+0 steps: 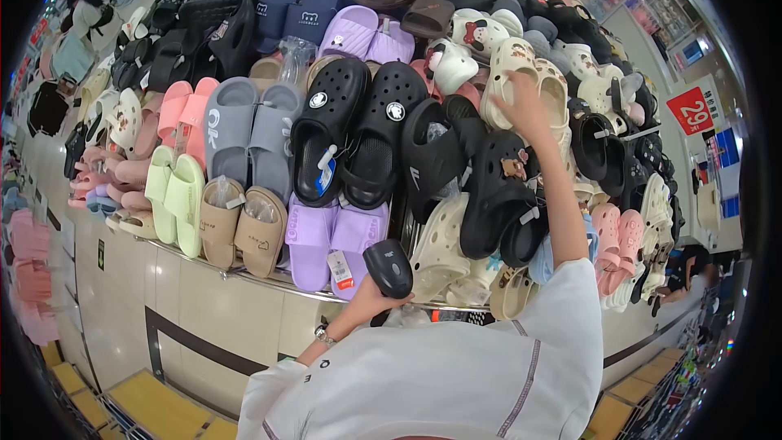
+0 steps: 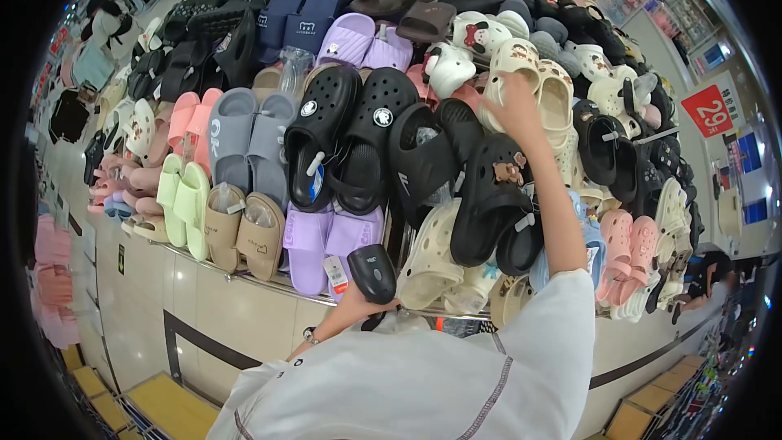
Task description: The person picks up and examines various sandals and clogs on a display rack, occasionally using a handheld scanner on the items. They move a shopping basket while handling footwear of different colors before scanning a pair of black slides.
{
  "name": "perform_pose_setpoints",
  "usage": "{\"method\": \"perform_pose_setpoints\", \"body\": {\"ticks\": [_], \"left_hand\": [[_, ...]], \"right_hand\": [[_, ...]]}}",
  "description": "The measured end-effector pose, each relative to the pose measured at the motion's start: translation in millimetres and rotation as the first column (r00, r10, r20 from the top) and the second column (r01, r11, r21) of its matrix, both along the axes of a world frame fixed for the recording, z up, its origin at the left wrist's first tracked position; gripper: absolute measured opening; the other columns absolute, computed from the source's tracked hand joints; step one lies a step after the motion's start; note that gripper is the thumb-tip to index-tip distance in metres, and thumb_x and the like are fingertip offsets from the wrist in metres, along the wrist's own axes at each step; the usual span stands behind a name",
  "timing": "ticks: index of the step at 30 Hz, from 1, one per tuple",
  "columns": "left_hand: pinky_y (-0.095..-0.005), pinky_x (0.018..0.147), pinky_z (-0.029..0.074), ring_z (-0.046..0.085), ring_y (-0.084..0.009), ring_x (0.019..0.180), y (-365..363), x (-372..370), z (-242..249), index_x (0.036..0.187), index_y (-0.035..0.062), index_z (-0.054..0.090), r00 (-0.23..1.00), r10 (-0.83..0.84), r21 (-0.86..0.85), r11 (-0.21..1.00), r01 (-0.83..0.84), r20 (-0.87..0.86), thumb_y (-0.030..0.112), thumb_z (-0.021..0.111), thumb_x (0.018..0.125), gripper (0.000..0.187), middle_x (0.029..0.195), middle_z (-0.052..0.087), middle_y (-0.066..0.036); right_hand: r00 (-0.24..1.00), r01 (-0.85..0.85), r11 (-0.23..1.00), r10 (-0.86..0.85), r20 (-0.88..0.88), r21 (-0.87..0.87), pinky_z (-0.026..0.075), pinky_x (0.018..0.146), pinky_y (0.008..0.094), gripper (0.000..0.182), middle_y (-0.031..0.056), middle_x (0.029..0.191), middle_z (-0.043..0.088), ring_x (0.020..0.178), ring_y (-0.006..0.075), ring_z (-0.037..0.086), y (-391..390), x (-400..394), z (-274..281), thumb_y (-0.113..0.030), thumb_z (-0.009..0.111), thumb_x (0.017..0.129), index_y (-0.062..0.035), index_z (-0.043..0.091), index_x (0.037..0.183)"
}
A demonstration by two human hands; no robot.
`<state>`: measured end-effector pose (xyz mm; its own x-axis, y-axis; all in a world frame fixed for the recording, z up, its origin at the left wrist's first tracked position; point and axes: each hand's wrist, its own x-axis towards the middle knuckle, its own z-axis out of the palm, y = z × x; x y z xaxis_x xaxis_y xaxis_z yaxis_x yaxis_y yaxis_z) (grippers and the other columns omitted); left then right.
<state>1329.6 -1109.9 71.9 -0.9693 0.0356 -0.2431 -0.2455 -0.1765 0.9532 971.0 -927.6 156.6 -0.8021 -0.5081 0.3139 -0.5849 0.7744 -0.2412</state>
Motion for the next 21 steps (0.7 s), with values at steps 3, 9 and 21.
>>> {"method": "perform_pose_setpoints", "body": {"ticks": [3, 9, 21], "left_hand": [[-0.0248, 0.067, 0.043, 0.049, -0.0083, 0.072, 2, 1, -4, 0.084, 0.0023, 0.052, 1.0, 0.001, 0.01, 1.0, -0.001, -0.005, 0.011, 0.073, 0.064, 0.03, 0.077, 0.055, -0.002], [-0.0261, 0.074, 0.043, 0.05, -0.0097, 0.081, 12, 3, -6, 0.098, 0.0038, 0.047, 0.995, -0.102, 0.046, 0.994, 0.102, 0.001, 0.01, 0.076, 0.061, 0.047, 0.085, 0.054, -0.001], [-0.0272, 0.078, 0.043, 0.05, -0.012, 0.087, 16, 7, -20, 0.108, 0.0037, 0.043, 0.995, -0.08, 0.041, 0.996, 0.082, -0.056, 0.011, 0.077, 0.061, 0.059, 0.095, 0.053, -0.004]], "right_hand": [[0.829, -0.292, 0.884, 0.424, 0.364, -0.365, 0.033, 0.093, 0.035, 0.067, 0.0174, 0.114, 0.043, 0.11, 0.0317, 0.04, -46, 40, 3, -0.035, 0.069, 0.067, -0.0028, 0.04, 0.118], [0.886, -0.343, 0.934, 0.357, 0.297, -0.099, 0.039, 0.085, 0.0366, 0.06, 0.0101, 0.109, 0.045, 0.104, 0.0275, 0.047, -89, 57, -22, -0.039, 0.069, 0.064, -0.007, 0.044, 0.108], [0.972, -0.231, 0.909, 0.233, 0.035, 0.346, 0.045, 0.068, 0.0382, 0.056, 0.01, 0.096, 0.053, 0.085, 0.0291, 0.056, -88, 18, -39, -0.056, 0.048, 0.075, -0.0045, 0.048, 0.097]]}}
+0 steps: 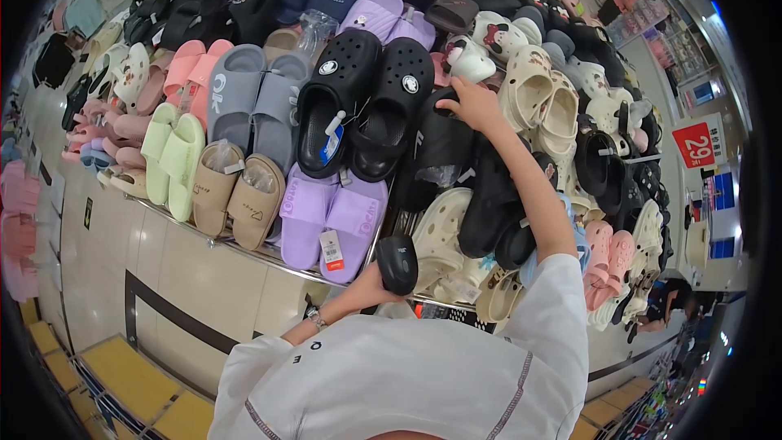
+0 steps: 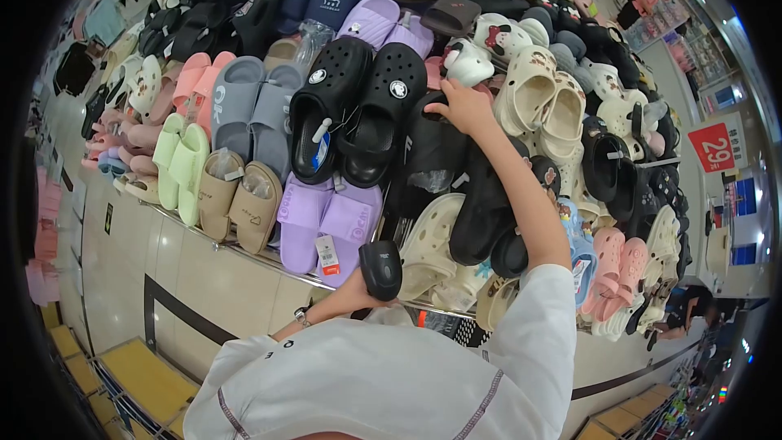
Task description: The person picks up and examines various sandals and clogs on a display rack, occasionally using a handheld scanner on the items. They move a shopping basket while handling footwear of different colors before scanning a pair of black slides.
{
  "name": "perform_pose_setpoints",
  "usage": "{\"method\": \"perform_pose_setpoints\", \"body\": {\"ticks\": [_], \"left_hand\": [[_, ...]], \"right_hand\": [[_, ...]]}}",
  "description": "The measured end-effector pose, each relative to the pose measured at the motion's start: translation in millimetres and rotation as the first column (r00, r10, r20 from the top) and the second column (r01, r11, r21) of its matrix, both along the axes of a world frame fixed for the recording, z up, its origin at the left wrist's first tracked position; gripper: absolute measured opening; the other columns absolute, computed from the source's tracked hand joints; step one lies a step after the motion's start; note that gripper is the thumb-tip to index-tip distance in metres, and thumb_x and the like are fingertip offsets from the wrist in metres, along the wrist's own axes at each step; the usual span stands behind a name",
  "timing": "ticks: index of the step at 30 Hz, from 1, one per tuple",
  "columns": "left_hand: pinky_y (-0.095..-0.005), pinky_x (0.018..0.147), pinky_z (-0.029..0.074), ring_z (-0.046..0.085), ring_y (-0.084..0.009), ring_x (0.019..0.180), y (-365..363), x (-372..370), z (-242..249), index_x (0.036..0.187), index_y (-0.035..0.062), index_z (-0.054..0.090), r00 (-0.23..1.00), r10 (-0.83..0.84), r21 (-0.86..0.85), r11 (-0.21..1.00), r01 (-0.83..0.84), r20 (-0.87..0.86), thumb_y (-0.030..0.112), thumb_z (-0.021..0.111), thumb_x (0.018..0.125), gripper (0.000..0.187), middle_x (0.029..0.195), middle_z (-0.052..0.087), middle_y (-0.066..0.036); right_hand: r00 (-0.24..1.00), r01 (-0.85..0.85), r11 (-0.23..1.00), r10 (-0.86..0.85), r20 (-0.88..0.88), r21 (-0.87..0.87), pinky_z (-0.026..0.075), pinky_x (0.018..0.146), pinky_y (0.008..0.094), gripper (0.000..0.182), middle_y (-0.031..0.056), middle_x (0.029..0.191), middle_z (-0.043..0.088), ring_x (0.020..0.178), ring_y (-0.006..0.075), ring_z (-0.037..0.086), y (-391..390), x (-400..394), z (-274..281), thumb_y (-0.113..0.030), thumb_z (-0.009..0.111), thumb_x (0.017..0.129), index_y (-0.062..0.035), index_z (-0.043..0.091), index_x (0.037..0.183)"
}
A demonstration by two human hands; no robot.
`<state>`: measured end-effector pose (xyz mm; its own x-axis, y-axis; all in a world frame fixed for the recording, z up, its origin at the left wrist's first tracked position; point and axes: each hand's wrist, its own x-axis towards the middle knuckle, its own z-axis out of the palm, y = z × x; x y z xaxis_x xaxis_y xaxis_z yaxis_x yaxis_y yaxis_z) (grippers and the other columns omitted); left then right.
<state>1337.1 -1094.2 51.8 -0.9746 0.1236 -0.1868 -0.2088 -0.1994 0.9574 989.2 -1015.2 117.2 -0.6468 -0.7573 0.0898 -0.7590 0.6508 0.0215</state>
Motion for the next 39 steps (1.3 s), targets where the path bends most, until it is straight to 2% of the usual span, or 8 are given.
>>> {"method": "perform_pose_setpoints", "body": {"ticks": [15, 20, 23, 24, 26, 31, 35, 39], "left_hand": [[-0.0242, 0.069, 0.042, 0.049, -0.0081, 0.078, -15, 10, 2, 0.097, 0.0043, 0.047, 0.98, 0.186, 0.038, 0.981, -0.189, 0.071, 0.01, 0.075, 0.063, 0.044, 0.084, 0.053, 0.0], [-0.024, 0.072, 0.042, 0.049, -0.0072, 0.08, -13, 11, 4, 0.096, 0.0042, 0.05, 0.982, 0.163, 0.102, 0.98, -0.173, 0.098, 0.009, 0.075, 0.062, 0.042, 0.084, 0.054, 0.0], [-0.0245, 0.074, 0.042, 0.049, -0.008, 0.081, -8, 10, 2, 0.098, 0.004, 0.049, 0.979, 0.205, 0.075, 0.976, -0.206, 0.023, 0.01, 0.075, 0.062, 0.044, 0.085, 0.054, 0.0], [-0.0245, 0.074, 0.042, 0.049, -0.008, 0.081, -6, 10, 0, 0.098, 0.004, 0.049, 0.975, 0.22, 0.077, 0.972, -0.221, 0.026, 0.01, 0.075, 0.062, 0.044, 0.085, 0.054, 0.0], [-0.0254, 0.078, 0.042, 0.049, -0.0094, 0.085, -3, 9, -4, 0.102, 0.0038, 0.048, 0.985, 0.17, -0.018, 0.985, -0.17, -0.015, 0.011, 0.075, 0.062, 0.048, 0.091, 0.054, -0.002], [-0.0268, 0.081, 0.04, 0.048, -0.0109, 0.091, 2, 10, -10, 0.11, 0.0033, 0.043, 0.994, 0.102, 0.002, 0.995, -0.102, -0.037, 0.012, 0.075, 0.062, 0.058, 0.098, 0.052, -0.005], [-0.0272, 0.081, 0.041, 0.048, -0.0113, 0.089, -1, 17, -2, 0.111, 0.0024, 0.042, 0.992, 0.122, -0.012, 0.993, -0.122, 0.019, 0.012, 0.075, 0.061, 0.06, 0.096, 0.052, -0.005], [-0.0266, 0.079, 0.042, 0.049, -0.011, 0.086, -5, 22, 1, 0.106, 0.0017, 0.044, 0.98, 0.19, 0.023, 0.981, -0.191, 0.057, 0.012, 0.076, 0.06, 0.057, 0.093, 0.053, -0.004]], "right_hand": [[0.91, 0.015, 0.99, -0.07, 0.409, 0.138, 0.04, 0.082, 0.0412, 0.059, 0.0184, 0.108, 0.051, 0.1, 0.0345, 0.05, -21, -53, -48, -0.056, 0.048, 0.076, -0.004, 0.048, 0.105], [0.985, 0.028, 0.976, -0.064, 0.161, 0.216, 0.04, 0.083, 0.0384, 0.052, 0.0148, 0.108, 0.051, 0.1, 0.0321, 0.05, -20, -24, -28, -0.047, 0.053, 0.076, -0.0054, 0.049, 0.106], [0.945, -0.268, 0.919, 0.309, 0.106, -0.289, 0.043, 0.079, 0.0391, 0.043, 0.0128, 0.097, 0.053, 0.091, 0.0315, 0.053, -21, -25, -40, -0.037, 0.06, 0.07, -0.0042, 0.052, 0.097], [0.94, -0.281, 0.916, 0.323, 0.109, -0.287, 0.043, 0.079, 0.0391, 0.043, 0.0128, 0.097, 0.053, 0.091, 0.0315, 0.053, -26, -17, -33, -0.037, 0.06, 0.07, -0.0042, 0.052, 0.097], [0.944, -0.056, 0.996, 0.078, 0.321, -0.076, 0.042, 0.081, 0.0375, 0.043, 0.0128, 0.098, 0.053, 0.091, 0.0325, 0.053, -40, 11, -9, -0.036, 0.063, 0.067, -0.0042, 0.053, 0.095], [0.993, -0.081, 0.989, 0.091, -0.07, 0.125, 0.043, 0.076, 0.042, 0.064, 0.0123, 0.094, 0.053, 0.092, 0.0285, 0.054, -59, 28, -25, -0.041, 0.076, 0.05, -0.0013, 0.049, 0.092], [0.989, 0.147, 0.957, -0.146, -0.026, 0.25, 0.044, 0.078, 0.0429, 0.072, 0.0119, 0.101, 0.053, 0.098, 0.0281, 0.053, -79, 23, -29, -0.036, 0.082, 0.042, -0.0025, 0.051, 0.097], [0.921, 0.336, 0.854, -0.386, 0.05, 0.398, 0.043, 0.083, 0.0444, 0.072, 0.0106, 0.111, 0.05, 0.104, 0.0285, 0.05, -97, 15, -36, -0.033, 0.08, 0.049, -0.0033, 0.049, 0.108]]}}
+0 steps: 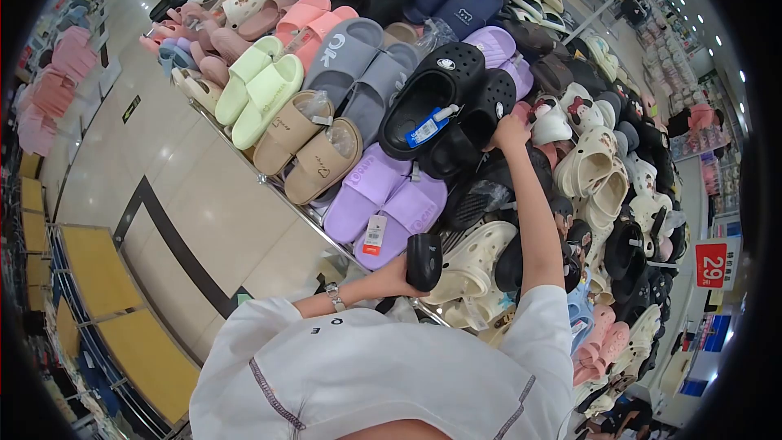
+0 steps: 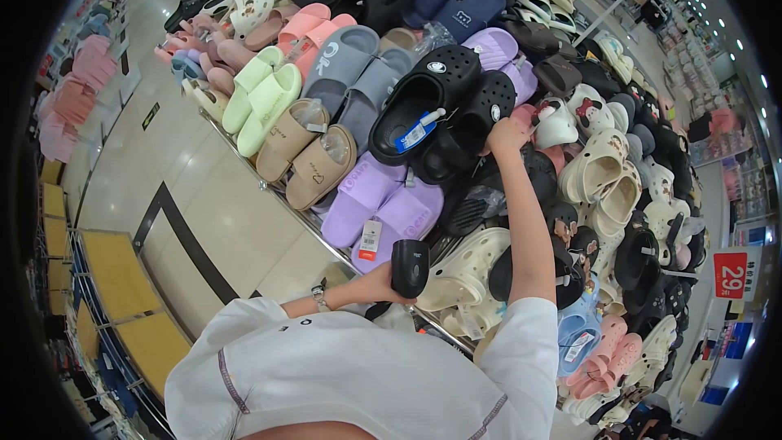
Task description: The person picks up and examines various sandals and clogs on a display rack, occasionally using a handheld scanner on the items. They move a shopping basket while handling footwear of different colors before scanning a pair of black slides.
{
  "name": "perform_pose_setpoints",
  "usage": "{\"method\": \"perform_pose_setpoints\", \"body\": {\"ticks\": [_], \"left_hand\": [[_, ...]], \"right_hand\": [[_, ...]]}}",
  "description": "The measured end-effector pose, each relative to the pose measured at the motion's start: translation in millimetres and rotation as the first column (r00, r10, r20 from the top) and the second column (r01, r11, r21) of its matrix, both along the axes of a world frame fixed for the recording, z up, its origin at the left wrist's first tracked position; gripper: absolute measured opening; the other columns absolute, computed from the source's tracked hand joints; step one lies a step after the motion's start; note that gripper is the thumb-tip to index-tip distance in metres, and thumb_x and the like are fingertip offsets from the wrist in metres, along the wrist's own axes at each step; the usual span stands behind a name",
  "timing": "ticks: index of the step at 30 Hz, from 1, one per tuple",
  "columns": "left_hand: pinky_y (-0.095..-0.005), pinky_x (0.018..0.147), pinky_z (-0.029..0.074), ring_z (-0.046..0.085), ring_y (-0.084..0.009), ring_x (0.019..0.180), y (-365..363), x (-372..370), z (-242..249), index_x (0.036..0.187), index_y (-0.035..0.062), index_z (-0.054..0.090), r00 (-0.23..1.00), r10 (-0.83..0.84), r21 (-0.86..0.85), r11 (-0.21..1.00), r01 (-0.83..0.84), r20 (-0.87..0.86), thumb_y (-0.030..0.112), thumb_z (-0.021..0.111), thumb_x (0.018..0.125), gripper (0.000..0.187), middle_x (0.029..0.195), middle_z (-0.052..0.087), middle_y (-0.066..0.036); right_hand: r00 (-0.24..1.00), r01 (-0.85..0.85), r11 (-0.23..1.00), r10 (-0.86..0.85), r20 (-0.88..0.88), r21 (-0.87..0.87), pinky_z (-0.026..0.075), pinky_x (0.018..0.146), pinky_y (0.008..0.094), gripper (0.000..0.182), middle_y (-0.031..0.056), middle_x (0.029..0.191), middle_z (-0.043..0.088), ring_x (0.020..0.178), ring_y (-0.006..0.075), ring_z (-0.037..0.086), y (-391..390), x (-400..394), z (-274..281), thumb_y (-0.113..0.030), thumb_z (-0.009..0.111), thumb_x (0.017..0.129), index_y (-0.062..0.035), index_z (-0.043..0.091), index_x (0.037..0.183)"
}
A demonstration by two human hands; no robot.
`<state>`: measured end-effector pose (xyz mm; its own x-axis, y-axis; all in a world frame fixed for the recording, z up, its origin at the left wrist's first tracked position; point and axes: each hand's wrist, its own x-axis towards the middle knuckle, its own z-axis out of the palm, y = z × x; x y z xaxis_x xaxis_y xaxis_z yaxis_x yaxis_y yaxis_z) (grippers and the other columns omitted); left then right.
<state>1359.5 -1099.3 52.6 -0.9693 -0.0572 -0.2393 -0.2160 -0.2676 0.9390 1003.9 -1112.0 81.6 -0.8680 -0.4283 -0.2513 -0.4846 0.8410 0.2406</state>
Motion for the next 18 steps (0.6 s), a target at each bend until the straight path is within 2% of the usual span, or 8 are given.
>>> {"method": "perform_pose_setpoints", "body": {"ticks": [4, 7, 9, 10, 13, 15, 17, 18], "left_hand": [[-0.0257, 0.077, 0.042, 0.05, -0.0106, 0.085, -4, 7, -3, 0.103, 0.002, 0.045, 0.999, 0.026, 0.022, 0.999, -0.026, 0.023, 0.012, 0.077, 0.06, 0.055, 0.092, 0.053, -0.004], [-0.0254, 0.077, 0.043, 0.05, -0.0103, 0.084, -2, 15, -11, 0.103, 0.0023, 0.045, 0.998, 0.003, 0.051, 0.999, -0.006, 0.064, 0.012, 0.076, 0.06, 0.054, 0.091, 0.054, -0.004], [-0.026, 0.078, 0.043, 0.05, -0.0104, 0.085, -1, 18, -12, 0.104, 0.0024, 0.045, 0.999, 0.048, -0.025, 0.999, -0.048, 0.016, 0.012, 0.076, 0.061, 0.055, 0.092, 0.054, -0.004], [-0.026, 0.078, 0.043, 0.05, -0.0104, 0.085, -2, 18, -10, 0.104, 0.0024, 0.045, 0.998, 0.056, -0.032, 0.998, -0.056, 0.008, 0.012, 0.076, 0.061, 0.055, 0.092, 0.054, -0.004], [-0.0263, 0.079, 0.042, 0.051, -0.0104, 0.086, -3, 31, -6, 0.106, 0.0023, 0.045, 0.998, 0.064, -0.084, 0.994, -0.064, -0.003, 0.013, 0.077, 0.061, 0.056, 0.093, 0.054, -0.004], [-0.0272, 0.079, 0.043, 0.051, -0.0107, 0.085, -3, 37, -9, 0.106, 0.0027, 0.045, 0.994, 0.107, -0.074, 0.991, -0.11, -0.038, 0.013, 0.077, 0.06, 0.057, 0.092, 0.055, -0.004], [-0.0272, 0.078, 0.043, 0.052, -0.0107, 0.084, -5, 42, -9, 0.104, 0.0033, 0.046, 0.993, 0.118, -0.07, 0.99, -0.119, -0.026, 0.013, 0.077, 0.06, 0.055, 0.091, 0.055, -0.003], [-0.0273, 0.076, 0.043, 0.052, -0.0107, 0.083, -7, 44, -9, 0.102, 0.0039, 0.046, 0.99, 0.143, -0.066, 0.987, -0.144, -0.017, 0.013, 0.077, 0.06, 0.053, 0.089, 0.055, -0.003]], "right_hand": [[0.998, -0.05, 0.989, 0.045, -0.039, -0.136, 0.041, 0.082, 0.0502, 0.071, 0.011, 0.113, 0.048, 0.11, 0.0276, 0.045, 9, -7, -23, -0.031, 0.077, 0.053, -0.0035, 0.046, 0.111], [0.999, -0.024, 0.956, 0.009, -0.054, -0.293, 0.034, 0.084, 0.0578, 0.067, 0.0092, 0.121, 0.042, 0.118, 0.024, 0.037, 17, -4, -53, -0.026, 0.071, 0.059, -0.0009, 0.043, 0.113], [0.939, -0.179, 0.924, 0.059, -0.338, -0.337, 0.03, 0.085, 0.0605, 0.052, 0.0079, 0.119, 0.043, 0.12, 0.0228, 0.033, 19, 0, -76, -0.024, 0.062, 0.066, -0.0025, 0.045, 0.11], [0.929, -0.184, 0.931, 0.06, -0.365, -0.315, 0.029, 0.086, 0.061, 0.049, 0.0092, 0.119, 0.043, 0.12, 0.0231, 0.032, 17, 0, -80, -0.023, 0.059, 0.068, -0.0031, 0.044, 0.11], [0.976, -0.129, 0.958, 0.078, -0.202, -0.254, 0.029, 0.088, 0.0602, 0.059, 0.0102, 0.119, 0.041, 0.121, 0.0239, 0.031, 17, -3, -69, -0.027, 0.06, 0.067, -0.0051, 0.038, 0.116], [0.985, -0.142, 0.937, 0.101, -0.142, -0.318, 0.028, 0.087, 0.062, 0.059, 0.0127, 0.124, 0.039, 0.122, 0.0251, 0.03, 27, 2, -60, -0.022, 0.062, 0.066, -0.0012, 0.038, 0.115], [0.955, -0.298, 0.854, 0.266, -0.134, -0.426, 0.027, 0.088, 0.0622, 0.065, 0.0148, 0.128, 0.035, 0.123, 0.0277, 0.027, 40, 1, -57, -0.021, 0.063, 0.065, 0.0009, 0.035, 0.119], [0.946, -0.313, 0.808, 0.315, -0.083, -0.499, 0.028, 0.093, 0.0547, 0.064, 0.0176, 0.13, 0.033, 0.123, 0.0317, 0.027, 47, -3, -57, -0.018, 0.061, 0.067, 0.0031, 0.033, 0.12]]}}
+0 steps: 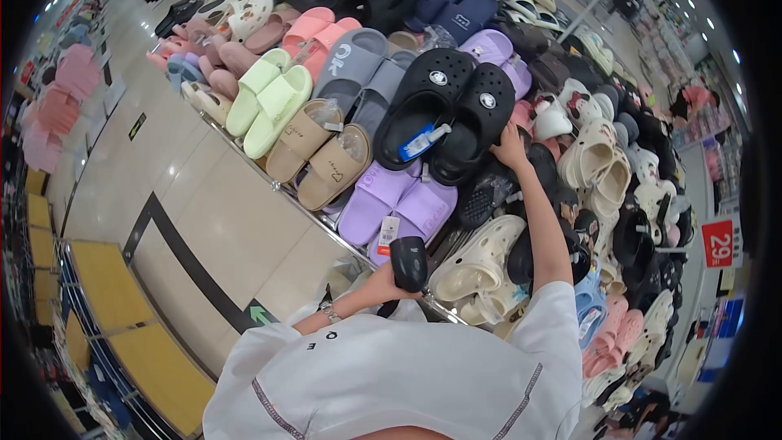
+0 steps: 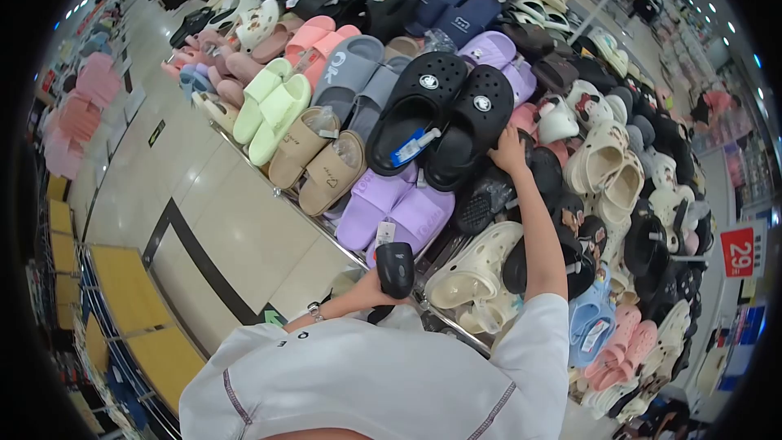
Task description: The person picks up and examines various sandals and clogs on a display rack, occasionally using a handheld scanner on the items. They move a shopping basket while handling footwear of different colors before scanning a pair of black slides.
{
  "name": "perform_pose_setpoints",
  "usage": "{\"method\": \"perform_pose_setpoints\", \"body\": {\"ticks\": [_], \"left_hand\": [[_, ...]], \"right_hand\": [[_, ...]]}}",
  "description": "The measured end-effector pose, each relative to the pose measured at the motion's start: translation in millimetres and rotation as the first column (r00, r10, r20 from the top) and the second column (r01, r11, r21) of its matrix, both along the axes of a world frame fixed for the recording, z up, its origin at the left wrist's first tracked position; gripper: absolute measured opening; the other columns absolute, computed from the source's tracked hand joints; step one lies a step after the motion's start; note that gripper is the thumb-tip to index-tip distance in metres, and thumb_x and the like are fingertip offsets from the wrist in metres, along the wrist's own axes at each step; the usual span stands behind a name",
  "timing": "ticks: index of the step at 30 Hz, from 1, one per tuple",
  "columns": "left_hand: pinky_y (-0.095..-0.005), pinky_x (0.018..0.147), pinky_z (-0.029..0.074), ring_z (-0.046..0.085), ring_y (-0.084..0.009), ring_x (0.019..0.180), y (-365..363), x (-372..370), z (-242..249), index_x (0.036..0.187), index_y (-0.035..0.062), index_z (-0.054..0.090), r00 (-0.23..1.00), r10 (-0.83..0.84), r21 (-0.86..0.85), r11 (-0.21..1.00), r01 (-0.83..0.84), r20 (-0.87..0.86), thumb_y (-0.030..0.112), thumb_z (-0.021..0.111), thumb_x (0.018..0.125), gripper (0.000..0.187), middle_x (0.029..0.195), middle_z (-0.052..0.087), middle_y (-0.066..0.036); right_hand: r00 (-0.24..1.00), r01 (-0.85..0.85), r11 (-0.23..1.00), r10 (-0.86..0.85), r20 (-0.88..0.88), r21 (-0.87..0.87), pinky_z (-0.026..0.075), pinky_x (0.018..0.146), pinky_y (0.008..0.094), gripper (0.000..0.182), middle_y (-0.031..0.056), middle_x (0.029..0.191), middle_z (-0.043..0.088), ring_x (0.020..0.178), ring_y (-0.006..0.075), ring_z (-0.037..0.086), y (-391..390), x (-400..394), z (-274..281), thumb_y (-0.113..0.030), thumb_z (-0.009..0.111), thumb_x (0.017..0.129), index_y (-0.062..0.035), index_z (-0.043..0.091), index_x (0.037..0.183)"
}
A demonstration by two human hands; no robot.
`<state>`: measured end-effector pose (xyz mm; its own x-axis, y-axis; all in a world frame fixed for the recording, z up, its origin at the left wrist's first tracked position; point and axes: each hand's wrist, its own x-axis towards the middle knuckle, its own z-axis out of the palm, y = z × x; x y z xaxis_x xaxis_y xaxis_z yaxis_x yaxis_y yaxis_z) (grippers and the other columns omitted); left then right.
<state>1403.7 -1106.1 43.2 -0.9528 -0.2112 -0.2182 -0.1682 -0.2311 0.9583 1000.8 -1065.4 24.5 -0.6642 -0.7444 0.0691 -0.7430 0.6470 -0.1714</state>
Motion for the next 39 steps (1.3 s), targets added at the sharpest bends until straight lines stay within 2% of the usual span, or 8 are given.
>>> {"method": "perform_pose_setpoints", "body": {"ticks": [3, 5, 7, 10, 14, 23, 28, 39], "left_hand": [[-0.0265, 0.073, 0.043, 0.052, -0.0111, 0.08, -7, 0, 0, 0.097, 0.0038, 0.048, 1.0, 0.016, 0.014, 1.0, -0.016, -0.005, 0.013, 0.076, 0.061, 0.046, 0.086, 0.055, -0.003], [-0.0261, 0.073, 0.042, 0.051, -0.011, 0.079, -12, -1, 7, 0.093, 0.0036, 0.05, 1.0, -0.031, 0.013, 0.999, 0.031, 0.002, 0.012, 0.075, 0.062, 0.04, 0.085, 0.054, -0.002], [-0.0258, 0.073, 0.043, 0.051, -0.0111, 0.082, -14, -4, 3, 0.097, 0.0048, 0.049, 1.0, -0.026, -0.065, 0.998, 0.025, -0.015, 0.012, 0.078, 0.059, 0.048, 0.086, 0.054, -0.002], [-0.0262, 0.075, 0.041, 0.05, -0.0112, 0.08, -11, -10, 10, 0.093, 0.0028, 0.05, 0.999, -0.026, -0.041, 0.999, 0.025, -0.035, 0.011, 0.075, 0.061, 0.041, 0.084, 0.054, -0.002], [-0.0267, 0.077, 0.041, 0.05, -0.0117, 0.083, -4, -16, 11, 0.098, 0.0026, 0.048, 0.995, -0.094, -0.033, 0.995, 0.093, -0.028, 0.01, 0.075, 0.061, 0.046, 0.087, 0.054, -0.003], [-0.0258, 0.075, 0.043, 0.052, -0.0109, 0.082, 5, -7, 22, 0.097, 0.0027, 0.049, 0.99, -0.141, -0.103, 0.985, 0.137, -0.028, 0.01, 0.075, 0.062, 0.044, 0.089, 0.055, -0.003], [-0.0269, 0.077, 0.044, 0.053, -0.0121, 0.083, -1, 1, 13, 0.098, 0.0016, 0.049, 0.997, -0.027, -0.062, 0.998, 0.031, 0.07, 0.009, 0.076, 0.061, 0.046, 0.09, 0.056, -0.004], [-0.0274, 0.076, 0.044, 0.054, -0.0122, 0.084, -19, 3, 6, 0.099, 0.0022, 0.048, 0.996, 0.003, -0.113, 0.994, 0.007, 0.084, 0.012, 0.078, 0.059, 0.051, 0.09, 0.058, -0.005]], "right_hand": [[0.983, -0.04, 0.976, 0.076, 0.164, -0.216, 0.031, 0.095, 0.0437, 0.059, 0.0212, 0.127, 0.035, 0.118, 0.0355, 0.034, 15, -17, -18, -0.015, 0.059, 0.067, 0.0039, 0.036, 0.119], [0.996, -0.062, 0.923, 0.083, 0.04, -0.38, 0.036, 0.091, 0.0379, 0.05, 0.0234, 0.124, 0.038, 0.109, 0.0368, 0.043, 25, -21, -26, -0.01, 0.054, 0.069, 0.0059, 0.039, 0.114], [0.79, 0.505, 0.651, -0.086, 0.607, -0.566, 0.038, 0.087, 0.038, 0.048, 0.0249, 0.12, 0.042, 0.104, 0.0351, 0.047, 20, -4, -9, -0.011, 0.052, 0.07, 0.0076, 0.039, 0.112], [0.976, 0.202, 0.7, -0.086, 0.2, -0.685, 0.036, 0.088, 0.0379, 0.055, 0.0237, 0.109, 0.046, 0.102, 0.0347, 0.046, 8, 59, 37, -0.018, 0.06, 0.066, 0.006, 0.04, 0.112], [0.966, -0.258, 0.784, 0.222, -0.133, -0.564, 0.032, 0.093, 0.0414, 0.065, 0.0183, 0.115, 0.042, 0.109, 0.0347, 0.04, -17, 120, 77, -0.018, 0.066, 0.057, -0.003, 0.041, 0.115], [0.976, -0.16, 0.867, 0.067, -0.208, -0.472, 0.036, 0.082, 0.038, 0.059, 0.0113, 0.103, 0.045, 0.098, 0.0281, 0.042, -69, 123, 73, -0.022, 0.067, 0.059, -0.0066, 0.046, 0.112], [0.874, -0.22, 0.891, -0.001, -0.487, -0.396, 0.037, 0.072, 0.0372, 0.029, 0.0079, 0.086, 0.046, 0.087, 0.0234, 0.045, -94, 108, 61, -0.015, 0.061, 0.063, -0.0091, 0.051, 0.09], [0.779, 0.128, 0.897, -0.355, -0.517, -0.423, 0.04, 0.061, 0.0346, 0.016, 0.004, 0.086, 0.048, 0.078, 0.0217, 0.05, -107, 47, 81, -0.013, 0.05, 0.073, -0.0121, 0.051, 0.089]]}}
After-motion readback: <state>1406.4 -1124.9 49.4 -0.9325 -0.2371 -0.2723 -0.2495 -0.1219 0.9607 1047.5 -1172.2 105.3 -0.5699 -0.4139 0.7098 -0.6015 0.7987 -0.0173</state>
